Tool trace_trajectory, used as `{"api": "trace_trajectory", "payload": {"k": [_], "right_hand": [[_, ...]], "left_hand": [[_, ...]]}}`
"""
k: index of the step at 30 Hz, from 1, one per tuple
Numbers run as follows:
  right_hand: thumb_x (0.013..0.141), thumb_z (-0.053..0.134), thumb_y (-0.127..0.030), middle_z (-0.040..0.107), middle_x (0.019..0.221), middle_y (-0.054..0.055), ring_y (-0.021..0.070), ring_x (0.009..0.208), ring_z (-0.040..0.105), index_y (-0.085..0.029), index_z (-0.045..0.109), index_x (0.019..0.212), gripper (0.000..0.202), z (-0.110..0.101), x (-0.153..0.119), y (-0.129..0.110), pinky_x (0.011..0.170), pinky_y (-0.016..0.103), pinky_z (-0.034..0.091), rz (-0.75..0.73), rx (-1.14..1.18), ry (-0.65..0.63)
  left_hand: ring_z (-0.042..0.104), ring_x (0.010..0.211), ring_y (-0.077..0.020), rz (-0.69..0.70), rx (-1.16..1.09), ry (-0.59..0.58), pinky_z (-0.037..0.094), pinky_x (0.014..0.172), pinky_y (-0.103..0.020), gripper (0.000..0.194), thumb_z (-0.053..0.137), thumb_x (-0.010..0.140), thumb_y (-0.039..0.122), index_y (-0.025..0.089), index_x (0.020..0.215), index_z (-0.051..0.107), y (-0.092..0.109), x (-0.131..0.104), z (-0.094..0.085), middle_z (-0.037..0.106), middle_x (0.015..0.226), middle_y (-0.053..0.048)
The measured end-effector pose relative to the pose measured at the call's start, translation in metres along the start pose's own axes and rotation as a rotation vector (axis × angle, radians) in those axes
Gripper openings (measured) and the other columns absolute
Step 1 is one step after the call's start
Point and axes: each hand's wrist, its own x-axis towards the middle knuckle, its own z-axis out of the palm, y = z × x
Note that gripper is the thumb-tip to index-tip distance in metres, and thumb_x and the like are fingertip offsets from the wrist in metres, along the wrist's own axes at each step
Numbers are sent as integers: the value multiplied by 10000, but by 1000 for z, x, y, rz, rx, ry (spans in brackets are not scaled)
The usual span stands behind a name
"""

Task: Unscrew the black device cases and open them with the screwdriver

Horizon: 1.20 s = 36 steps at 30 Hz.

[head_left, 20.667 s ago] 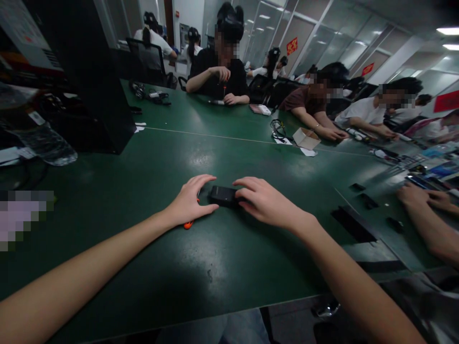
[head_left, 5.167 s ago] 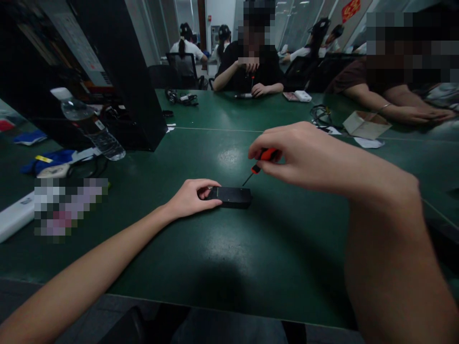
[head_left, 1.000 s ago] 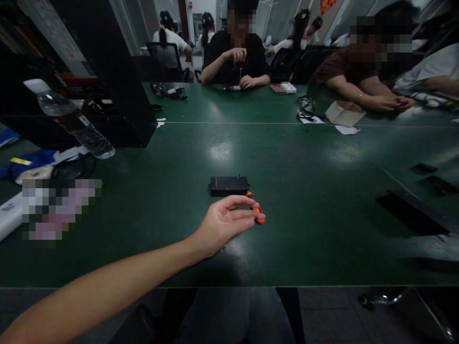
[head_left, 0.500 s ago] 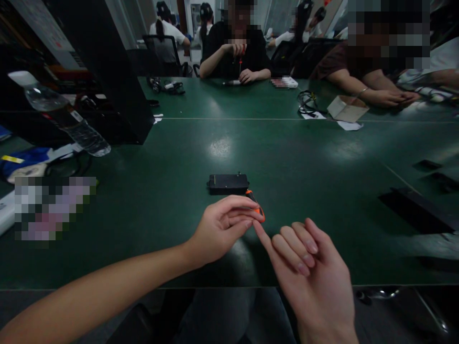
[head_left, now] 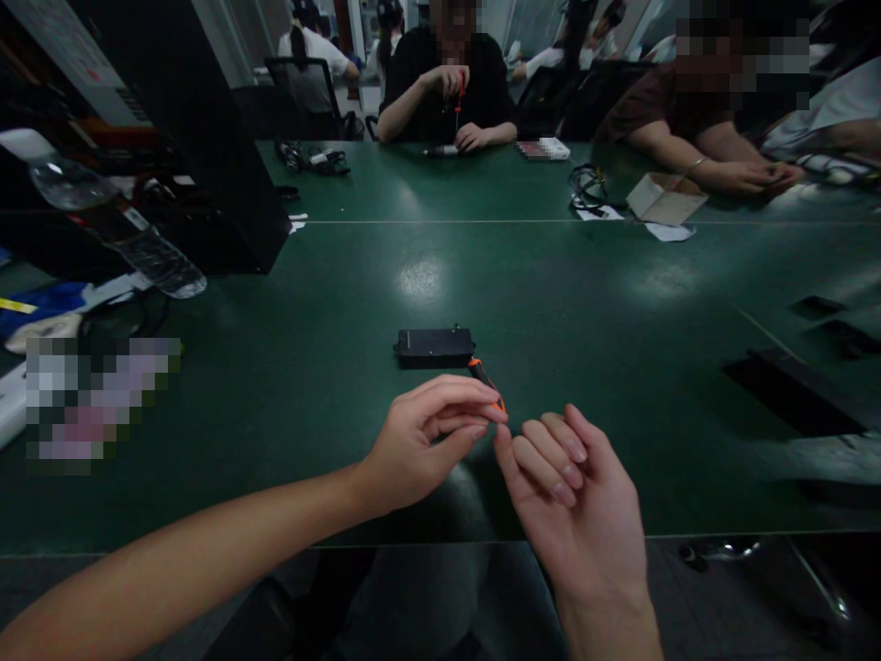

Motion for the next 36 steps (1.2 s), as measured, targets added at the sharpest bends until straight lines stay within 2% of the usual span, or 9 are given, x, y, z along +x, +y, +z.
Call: {"api": "trace_trajectory", "payload": {"k": [3,7,11,13,16,19,26,30,36], "right_hand": [[706,873,-279,506,659,-62,22,539,481,-174,558,667,335,-8,5,1,513,109,485,-144,-173,57],[624,920,-206,646,977,8,67,807,643,-191,665,784,301,-26,11,-9,722,155,553,-372,-599,54],[811,793,-305,664,1033,58,172,916,675,-219,695,915,167,-39,26,-26,846,328,583,-628,-1204,-103],[880,713,-357,665,1160,113,250,1031,665,-215,680,1119,281,-41,36,-30,931,444,560,-714,-1611,-146],[928,643,-392,644,1264,162,318,1120,631,-195,596,1315,436,-41,52,-27,955,502,533,-708,-2063,-242],[972,553,-286,683,1147,152,296,1016,667,-170,611,1288,341,-35,62,-28,854,441,558,-652,-2232,-328],[953,564,-263,733,1006,108,226,847,694,-161,685,1074,199,28,64,-94,773,363,545,-1055,-2113,-342],[925,619,-290,755,928,74,227,768,690,-205,709,1069,190,86,69,-121,714,355,522,-1077,-2169,-524],[895,663,-230,747,854,44,217,769,680,-206,743,1008,140,138,85,-107,700,323,478,-1043,-2186,-774]], "left_hand": [[739,1025,-178,-34,-54,31,607,936,-276,226,699,907,108,184,1119,727,-1,1,1,663,1181,-88],[750,997,-184,-130,-167,80,598,944,-290,194,765,865,155,161,1053,716,-2,6,1,710,1109,-79],[767,932,-200,-263,-228,135,600,944,-339,262,828,810,209,139,1024,693,-2,10,-1,755,1036,-84],[770,902,-188,-290,-234,151,603,932,-332,278,839,796,213,138,1017,689,-2,11,-2,762,1033,-81],[773,876,-177,-294,-184,168,613,903,-307,269,841,785,213,134,994,692,-2,12,-4,768,1026,-82],[779,823,-177,-269,-56,193,632,834,-282,235,827,781,198,123,965,702,1,14,-8,776,965,-80],[766,875,-187,95,390,261,637,876,-322,68,748,841,164,142,904,738,21,42,-39,763,1000,-80],[731,1021,-221,284,675,223,596,969,-392,124,675,897,178,159,1002,739,21,60,-74,751,1080,-101],[626,1246,-309,51,872,-55,513,1059,-460,642,818,782,364,183,1358,600,6,59,-102,648,1357,-151]]}}
